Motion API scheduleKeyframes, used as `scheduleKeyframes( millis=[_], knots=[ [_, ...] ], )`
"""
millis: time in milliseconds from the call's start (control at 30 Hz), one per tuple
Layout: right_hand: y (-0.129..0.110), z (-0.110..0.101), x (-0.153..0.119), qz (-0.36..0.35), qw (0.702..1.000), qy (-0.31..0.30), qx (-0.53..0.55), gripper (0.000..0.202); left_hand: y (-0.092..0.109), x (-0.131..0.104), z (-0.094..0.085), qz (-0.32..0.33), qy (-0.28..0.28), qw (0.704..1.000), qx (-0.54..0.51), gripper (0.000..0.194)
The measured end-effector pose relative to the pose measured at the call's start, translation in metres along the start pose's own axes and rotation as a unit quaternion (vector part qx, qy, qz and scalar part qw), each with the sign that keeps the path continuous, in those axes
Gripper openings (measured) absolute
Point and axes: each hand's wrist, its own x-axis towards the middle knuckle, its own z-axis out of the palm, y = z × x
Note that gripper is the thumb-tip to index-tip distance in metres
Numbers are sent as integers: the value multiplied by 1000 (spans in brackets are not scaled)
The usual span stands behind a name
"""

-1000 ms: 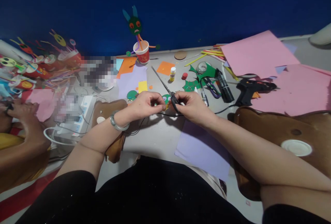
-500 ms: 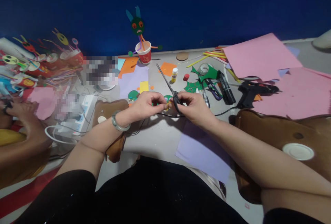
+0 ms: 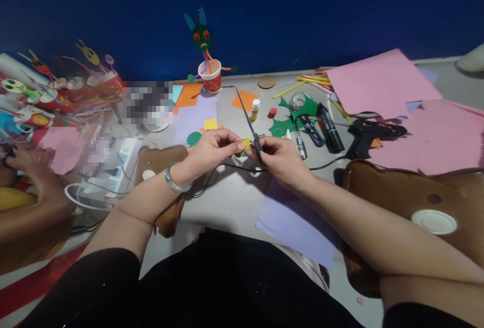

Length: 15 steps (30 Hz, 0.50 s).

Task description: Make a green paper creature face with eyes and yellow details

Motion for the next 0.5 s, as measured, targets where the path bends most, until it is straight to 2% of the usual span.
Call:
scheduleKeyframes(
  millis=[133,367,500],
  knots=[
    [-2,0,0,-5,1000,4,-10,49,-2,2,1,-13,0,1000,-20,39],
    [-1,0,-2,-3,1000,5,-30,54,-3,2,1,-11,-4,1000,-24,36],
    [-5,0,-4,-43,998,-9,-35,48,-2,1,0,5,18,999,-39,37]
  ],
)
